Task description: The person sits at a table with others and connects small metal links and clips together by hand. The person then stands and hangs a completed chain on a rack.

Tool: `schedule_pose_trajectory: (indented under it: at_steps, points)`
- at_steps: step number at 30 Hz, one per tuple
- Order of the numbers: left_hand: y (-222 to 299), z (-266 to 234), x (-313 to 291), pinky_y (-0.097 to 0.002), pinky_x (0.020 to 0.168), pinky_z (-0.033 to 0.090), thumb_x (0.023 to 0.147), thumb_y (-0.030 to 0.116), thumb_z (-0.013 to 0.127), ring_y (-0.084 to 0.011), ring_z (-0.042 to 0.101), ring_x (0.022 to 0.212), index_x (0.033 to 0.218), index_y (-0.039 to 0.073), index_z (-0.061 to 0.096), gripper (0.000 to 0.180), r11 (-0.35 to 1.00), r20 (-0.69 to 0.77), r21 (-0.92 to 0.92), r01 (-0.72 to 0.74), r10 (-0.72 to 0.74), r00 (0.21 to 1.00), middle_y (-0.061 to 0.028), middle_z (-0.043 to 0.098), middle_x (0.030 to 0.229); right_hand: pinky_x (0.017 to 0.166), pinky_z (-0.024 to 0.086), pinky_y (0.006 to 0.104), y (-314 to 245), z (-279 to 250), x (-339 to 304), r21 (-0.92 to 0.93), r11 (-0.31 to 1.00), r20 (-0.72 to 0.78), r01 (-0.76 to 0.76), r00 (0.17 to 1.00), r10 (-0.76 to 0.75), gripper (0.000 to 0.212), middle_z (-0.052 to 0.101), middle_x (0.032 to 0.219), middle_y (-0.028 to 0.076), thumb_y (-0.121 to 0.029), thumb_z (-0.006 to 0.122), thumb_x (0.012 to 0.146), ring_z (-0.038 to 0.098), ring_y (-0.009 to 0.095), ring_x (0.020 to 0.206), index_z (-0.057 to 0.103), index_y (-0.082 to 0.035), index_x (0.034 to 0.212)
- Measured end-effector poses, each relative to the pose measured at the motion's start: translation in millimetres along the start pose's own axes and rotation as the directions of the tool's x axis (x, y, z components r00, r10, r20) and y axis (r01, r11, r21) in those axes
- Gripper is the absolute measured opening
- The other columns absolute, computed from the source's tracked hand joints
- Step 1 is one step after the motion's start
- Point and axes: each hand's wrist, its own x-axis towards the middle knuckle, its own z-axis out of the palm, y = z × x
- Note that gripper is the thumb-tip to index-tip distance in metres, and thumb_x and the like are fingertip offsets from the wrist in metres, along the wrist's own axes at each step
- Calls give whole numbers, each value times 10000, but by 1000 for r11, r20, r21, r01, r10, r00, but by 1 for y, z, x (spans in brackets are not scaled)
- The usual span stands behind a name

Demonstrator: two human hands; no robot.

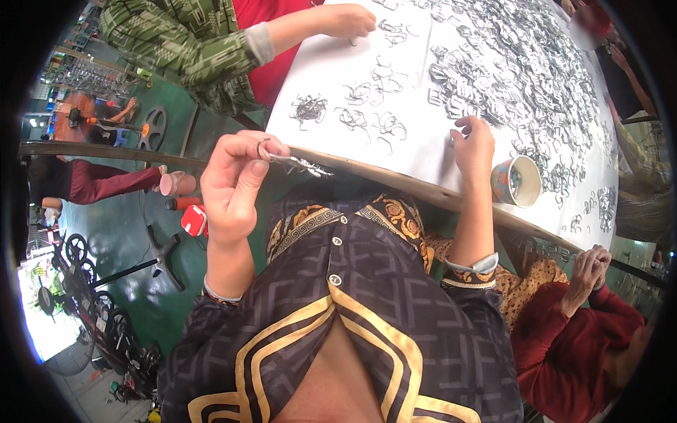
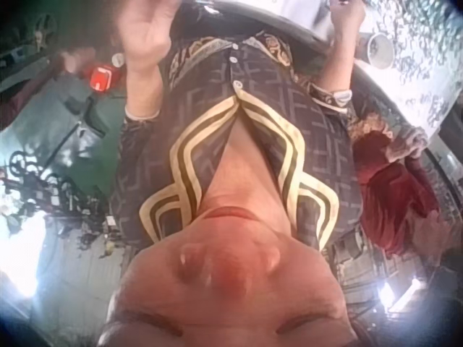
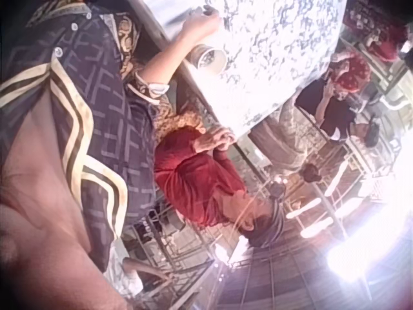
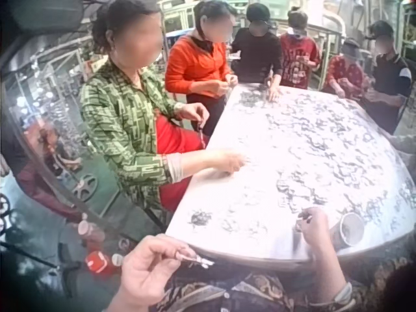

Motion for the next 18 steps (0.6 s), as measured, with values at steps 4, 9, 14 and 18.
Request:
schedule_pose_trajectory:
  at_steps: [4, 9, 14, 18]
  points:
    - [0, 0, -1, -325, 887, 463, 957, 27, 540, -187, 587, 938, 1001, -9, 515, 62, 1000, -7, 19, 20, -20, 1000, -139, 597, 1011, 772, 490, 383, 16, 9, -9, -42, 999, -70, 7, 997, -10, 200, 610, 911, 146, -83, 753, 760, 609, 290, 825, 676, -20, 933]
    - [-3, -2, -1, -322, 873, 468, 958, 26, 540, -183, 588, 925, 1006, -8, 515, 64, 999, -8, 39, 30, -29, 1000, -137, 604, 1001, 783, 491, 390, 5, 0, -16, -47, 997, 28, -55, 998, 56, 277, 600, 991, 171, -72, 770, 740, 614, 309, 855, 680, -13, 995]
    - [-6, 3, -4, -324, 883, 467, 957, 20, 537, -182, 589, 939, 1011, -7, 516, 63, 999, 28, -2, 52, -52, 998, -127, 604, 1004, 659, 519, 356, 16, -13, -6, -32, 993, 184, -113, 976, 117, 252, 656, 841, 126, -39, 751, 764, 646, 237, 740, 647, 34, 982]
    - [-11, 9, -10, -331, 910, 463, 955, 2, 530, -181, 590, 968, 1011, -3, 518, 57, 992, 50, -43, 118, -116, 992, -120, 602, 1016, 541, 533, 230, -18, -16, -21, 609, 723, 391, -325, 917, 83, 218, 637, 782, 62, -32, 685, 864, 625, 109, 629, 623, 38, 1061]
